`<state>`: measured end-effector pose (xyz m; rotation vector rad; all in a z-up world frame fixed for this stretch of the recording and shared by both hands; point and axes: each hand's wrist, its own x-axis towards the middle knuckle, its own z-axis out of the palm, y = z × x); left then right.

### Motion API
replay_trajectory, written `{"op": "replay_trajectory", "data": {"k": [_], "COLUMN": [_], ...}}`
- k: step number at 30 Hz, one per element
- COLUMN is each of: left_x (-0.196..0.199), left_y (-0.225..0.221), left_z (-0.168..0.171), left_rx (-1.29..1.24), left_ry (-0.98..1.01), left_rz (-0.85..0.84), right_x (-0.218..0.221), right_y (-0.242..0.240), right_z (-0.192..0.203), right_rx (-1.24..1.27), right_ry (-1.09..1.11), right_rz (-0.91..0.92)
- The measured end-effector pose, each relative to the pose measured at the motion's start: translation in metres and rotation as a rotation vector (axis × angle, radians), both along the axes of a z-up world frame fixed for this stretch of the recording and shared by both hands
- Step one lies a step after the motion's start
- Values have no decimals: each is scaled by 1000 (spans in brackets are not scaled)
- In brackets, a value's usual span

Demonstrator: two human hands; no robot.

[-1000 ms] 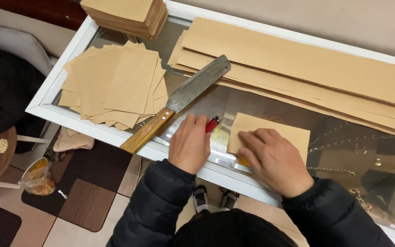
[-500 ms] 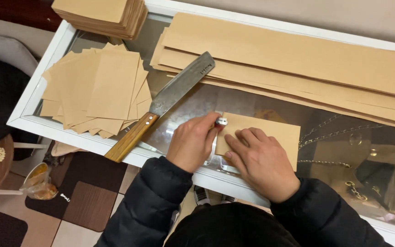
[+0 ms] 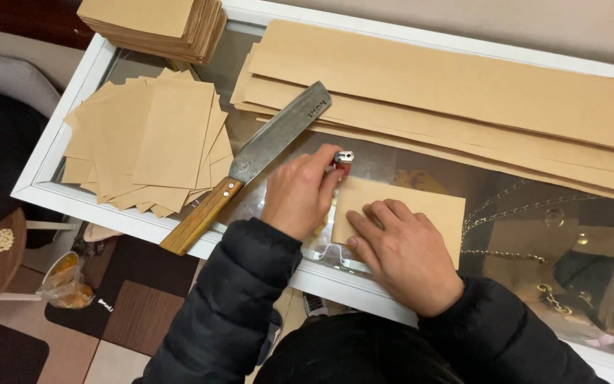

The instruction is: Folding long strips of brown paper and cutting them into smaller rectangular sections using a large knife on a glass counter.

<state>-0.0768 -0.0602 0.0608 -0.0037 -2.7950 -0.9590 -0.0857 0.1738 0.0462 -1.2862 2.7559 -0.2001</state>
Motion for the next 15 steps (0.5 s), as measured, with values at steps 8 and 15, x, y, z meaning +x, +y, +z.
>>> {"op": "replay_trajectory", "data": {"k": [8, 15], "left_x": [37, 81], "left_y": [7, 11], "left_z": [-6, -6], "left_rx": [-49, -38], "left_ry": [-102, -67], "left_rz": [-38, -95], "right_x": [0, 2], "right_y": [-2, -4], "right_z": [7, 9], "right_rx": [12, 51], "right_ry": [14, 33], "right_rz": [4, -18]}}
